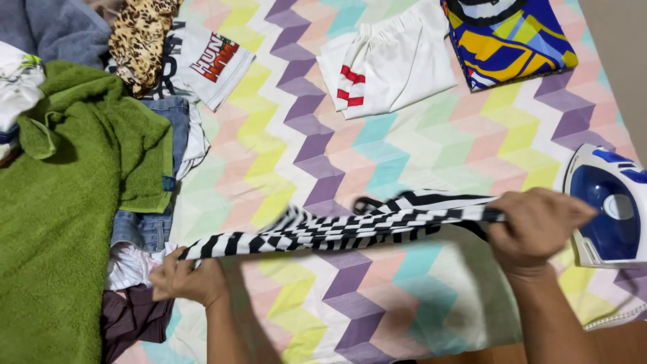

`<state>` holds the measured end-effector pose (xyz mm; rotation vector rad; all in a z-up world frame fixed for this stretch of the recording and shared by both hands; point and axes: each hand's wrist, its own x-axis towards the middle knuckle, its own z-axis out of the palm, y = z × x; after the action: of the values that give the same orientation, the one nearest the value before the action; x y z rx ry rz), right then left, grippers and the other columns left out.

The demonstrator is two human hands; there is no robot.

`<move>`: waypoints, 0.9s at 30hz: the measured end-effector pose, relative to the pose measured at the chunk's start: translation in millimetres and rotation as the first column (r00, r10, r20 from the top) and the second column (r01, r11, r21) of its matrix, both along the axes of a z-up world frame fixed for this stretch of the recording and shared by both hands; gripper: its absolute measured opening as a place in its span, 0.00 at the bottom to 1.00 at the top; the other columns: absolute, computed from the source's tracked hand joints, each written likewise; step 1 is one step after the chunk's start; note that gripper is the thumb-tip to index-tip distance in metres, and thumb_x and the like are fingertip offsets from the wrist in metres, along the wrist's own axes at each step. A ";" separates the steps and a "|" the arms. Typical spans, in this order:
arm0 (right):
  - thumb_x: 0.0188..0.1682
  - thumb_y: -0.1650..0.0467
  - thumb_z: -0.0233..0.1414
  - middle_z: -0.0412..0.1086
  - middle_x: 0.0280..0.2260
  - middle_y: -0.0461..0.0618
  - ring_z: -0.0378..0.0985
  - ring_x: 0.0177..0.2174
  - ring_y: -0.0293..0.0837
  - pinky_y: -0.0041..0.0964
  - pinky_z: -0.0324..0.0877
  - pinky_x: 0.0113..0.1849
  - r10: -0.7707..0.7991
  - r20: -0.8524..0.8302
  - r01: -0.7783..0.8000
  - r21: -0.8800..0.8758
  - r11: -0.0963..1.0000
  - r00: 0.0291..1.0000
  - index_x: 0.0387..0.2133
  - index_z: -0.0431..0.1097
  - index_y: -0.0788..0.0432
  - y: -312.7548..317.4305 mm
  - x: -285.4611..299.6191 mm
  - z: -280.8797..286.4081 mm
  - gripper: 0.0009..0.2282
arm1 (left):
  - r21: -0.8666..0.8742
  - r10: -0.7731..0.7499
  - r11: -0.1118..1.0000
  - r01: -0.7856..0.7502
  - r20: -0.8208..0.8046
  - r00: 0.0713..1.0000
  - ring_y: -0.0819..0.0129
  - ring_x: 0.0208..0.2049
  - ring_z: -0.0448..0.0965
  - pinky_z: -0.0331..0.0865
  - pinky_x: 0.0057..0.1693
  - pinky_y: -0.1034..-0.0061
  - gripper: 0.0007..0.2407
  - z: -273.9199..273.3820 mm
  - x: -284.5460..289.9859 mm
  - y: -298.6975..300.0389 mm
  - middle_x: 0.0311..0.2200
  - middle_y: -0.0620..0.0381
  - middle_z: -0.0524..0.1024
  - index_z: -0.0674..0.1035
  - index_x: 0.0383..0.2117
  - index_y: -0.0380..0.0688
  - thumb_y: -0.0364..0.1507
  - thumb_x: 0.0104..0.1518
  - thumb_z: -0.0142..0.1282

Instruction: Iron and fold various laundry items on a bed.

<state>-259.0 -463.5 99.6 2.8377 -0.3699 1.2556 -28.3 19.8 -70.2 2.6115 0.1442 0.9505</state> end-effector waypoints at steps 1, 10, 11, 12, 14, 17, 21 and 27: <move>0.41 0.75 0.55 0.71 0.29 0.47 0.74 0.37 0.48 0.46 0.56 0.49 0.001 0.001 -0.001 0.000 1.000 1.000 0.27 0.74 0.56 -5.5 8.1 6.9 0.02 | 0.000 0.001 1.000 -0.001 0.001 1.000 0.62 0.52 0.67 0.49 0.61 0.57 0.08 16.6 -2.3 -6.0 0.38 0.69 0.82 0.83 0.23 0.52 0.33 0.54 0.73; 0.41 0.76 0.60 0.63 0.56 0.71 0.62 0.55 0.68 0.55 0.61 0.55 0.019 -0.160 0.042 0.370 0.928 0.987 0.54 0.67 0.69 -0.9 109.1 -12.8 0.24 | 0.035 -0.265 0.961 0.276 -0.179 0.947 0.57 0.58 0.66 0.46 0.61 0.53 0.05 35.1 4.6 -54.7 0.42 0.68 0.83 0.81 0.12 0.53 0.23 0.37 0.60; 0.45 0.72 0.60 0.64 0.52 0.68 0.64 0.54 0.65 0.54 0.63 0.55 0.006 -0.372 0.201 0.514 0.834 0.928 0.52 0.68 0.65 8.8 99.7 -31.4 0.21 | -0.062 -0.286 0.958 0.279 -0.225 0.932 0.62 0.60 0.68 0.48 0.63 0.57 0.04 19.1 4.1 -52.2 0.47 0.68 0.83 0.80 0.17 0.51 0.23 0.43 0.58; 0.48 0.67 0.60 0.66 0.49 0.65 0.65 0.52 0.62 0.53 0.64 0.55 0.038 -0.565 0.378 0.599 0.706 0.824 0.51 0.69 0.61 18.6 90.2 -49.9 0.19 | -0.158 -0.310 0.948 0.275 -0.268 0.912 0.67 0.62 0.69 0.50 0.66 0.62 0.03 2.9 3.5 -49.4 0.51 0.68 0.82 0.80 0.23 0.48 0.24 0.50 0.56; 0.39 0.64 0.65 0.62 0.51 0.65 0.62 0.52 0.63 0.54 0.64 0.51 0.078 -0.652 0.409 0.560 0.721 0.754 0.52 0.69 0.62 66.4 64.3 -59.1 0.27 | -0.273 -0.305 0.936 0.221 -0.317 0.898 0.58 0.59 0.66 0.48 0.62 0.58 0.08 21.8 10.6 -58.8 0.51 0.60 0.76 0.79 0.34 0.45 0.25 0.47 0.59; 0.31 0.65 0.69 0.60 0.52 0.65 0.60 0.51 0.63 0.53 0.65 0.46 0.102 -0.688 0.417 0.543 0.729 0.718 0.52 0.70 0.61 105.3 26.1 -97.3 0.32 | -0.280 -0.314 0.940 0.195 -0.488 0.815 0.48 0.54 0.64 0.49 0.57 0.52 0.22 34.0 26.0 -62.4 0.48 0.48 0.72 0.80 0.47 0.45 0.28 0.40 0.65; 0.40 0.76 0.62 0.70 0.43 0.57 0.72 0.42 0.51 0.38 0.70 0.43 0.114 -0.411 0.278 0.772 0.572 0.904 0.42 0.78 0.60 78.0 -5.3 -140.2 0.14 | -0.248 -0.415 0.908 0.337 -0.635 0.651 0.51 0.51 0.70 0.56 0.60 0.53 0.16 22.7 44.8 -50.5 0.42 0.50 0.77 0.84 0.39 0.43 0.21 0.41 0.63; 0.47 0.77 0.61 0.72 0.48 0.52 0.75 0.46 0.40 0.30 0.71 0.49 -0.190 0.082 -0.032 0.967 0.253 0.978 0.47 0.73 0.63 -6.6 42.0 -57.8 0.14 | -0.494 -0.453 0.819 0.293 -0.241 0.858 0.55 0.48 0.75 0.70 0.56 0.70 0.10 -14.2 76.8 -6.8 0.44 0.49 0.73 0.79 0.33 0.39 0.16 0.46 0.61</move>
<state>-217.0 -470.1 41.8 3.4288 -1.9462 1.6539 48.5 13.0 -84.3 2.2278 -0.0709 0.2608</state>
